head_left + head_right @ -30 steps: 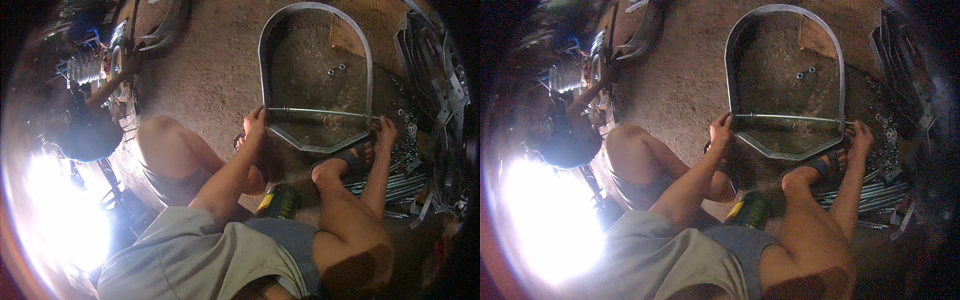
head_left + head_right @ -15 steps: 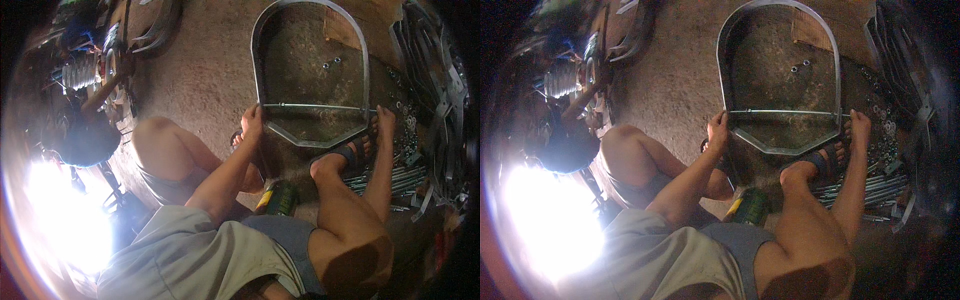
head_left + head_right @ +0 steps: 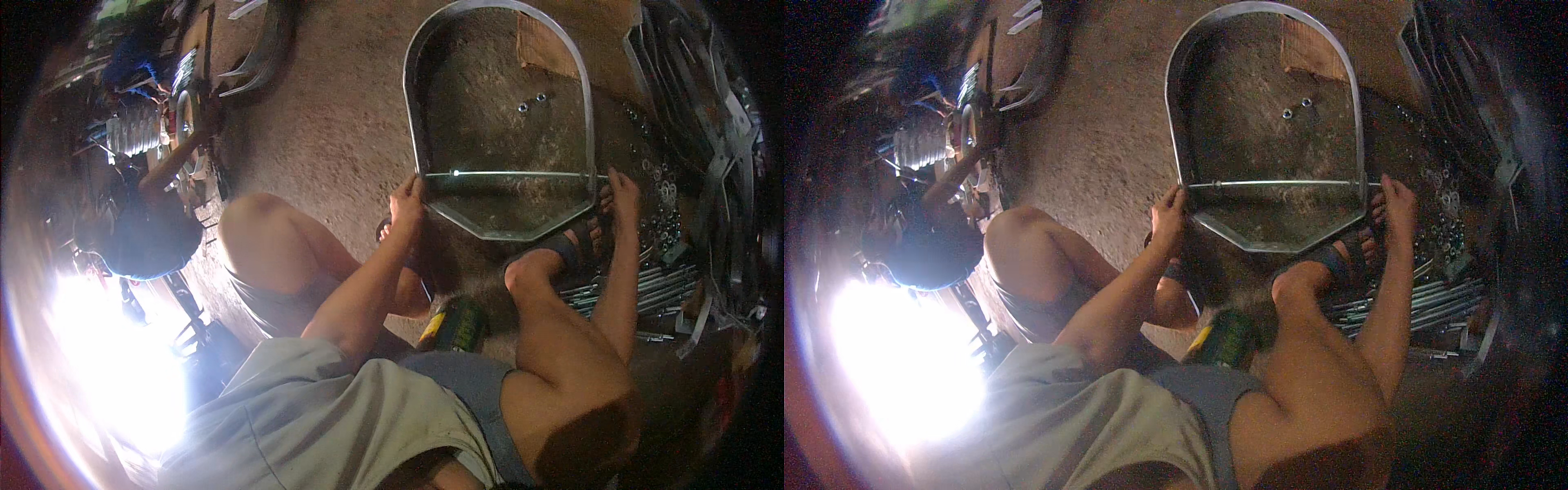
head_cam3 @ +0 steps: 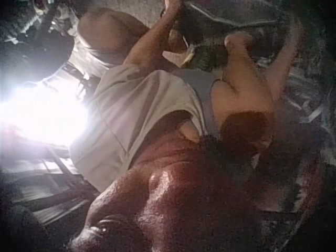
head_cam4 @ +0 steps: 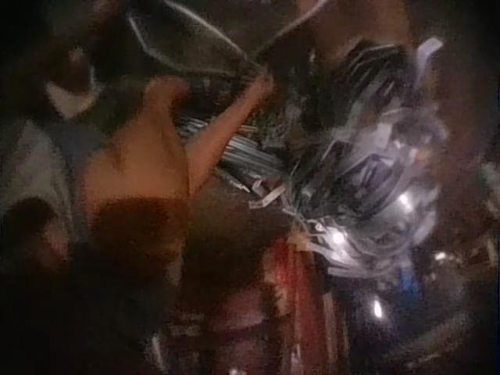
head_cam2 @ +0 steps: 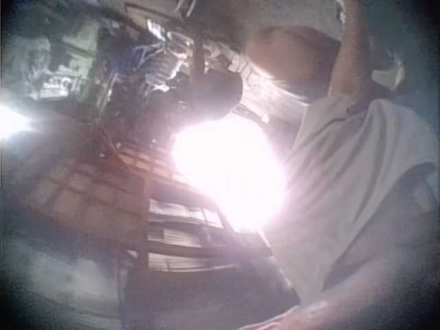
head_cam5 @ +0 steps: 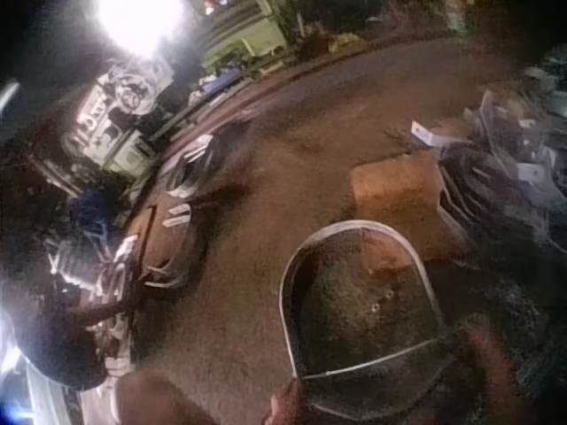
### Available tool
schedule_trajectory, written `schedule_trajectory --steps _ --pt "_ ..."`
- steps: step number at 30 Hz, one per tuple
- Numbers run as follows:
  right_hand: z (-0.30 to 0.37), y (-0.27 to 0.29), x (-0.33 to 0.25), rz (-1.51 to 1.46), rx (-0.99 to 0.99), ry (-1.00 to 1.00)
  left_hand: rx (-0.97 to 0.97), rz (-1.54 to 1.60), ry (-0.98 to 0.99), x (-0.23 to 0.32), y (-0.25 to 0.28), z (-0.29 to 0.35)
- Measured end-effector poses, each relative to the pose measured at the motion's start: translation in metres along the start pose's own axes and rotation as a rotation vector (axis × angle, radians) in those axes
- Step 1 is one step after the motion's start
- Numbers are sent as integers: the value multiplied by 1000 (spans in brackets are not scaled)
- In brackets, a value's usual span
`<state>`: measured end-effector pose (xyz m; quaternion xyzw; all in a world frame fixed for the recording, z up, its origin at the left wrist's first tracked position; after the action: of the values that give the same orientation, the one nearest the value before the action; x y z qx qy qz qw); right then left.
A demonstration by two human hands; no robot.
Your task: The person sits on the floor and assembles a metal frame by inserting bolts and tightening nuts into pre-drilled holes. They handle metal frame pieces, bolts, and nuts, using their hands to align and secure the components together.
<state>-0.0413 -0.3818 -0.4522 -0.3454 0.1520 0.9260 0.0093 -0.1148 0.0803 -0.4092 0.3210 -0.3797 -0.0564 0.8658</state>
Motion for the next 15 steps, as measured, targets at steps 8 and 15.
schedule_trajectory --steps 8,15 --pt "-9 2 6 92 -34 -38 -53 63 -17 -35 -7 -21" --pt "-14 -8 15 164 -4 126 -48 142 -16 -41 -5 -18"
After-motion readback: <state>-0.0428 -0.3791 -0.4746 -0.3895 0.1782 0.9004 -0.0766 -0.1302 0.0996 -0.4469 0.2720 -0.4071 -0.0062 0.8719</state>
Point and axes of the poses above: each hand's wrist, its own z-axis away from the middle knuckle, its own y-axis out of the back of the hand, x = y × z, the point moved 4 cm from there along -z, towards the middle knuckle, and after that the axes turned 1 degree about -y, right-handed, at the moved point
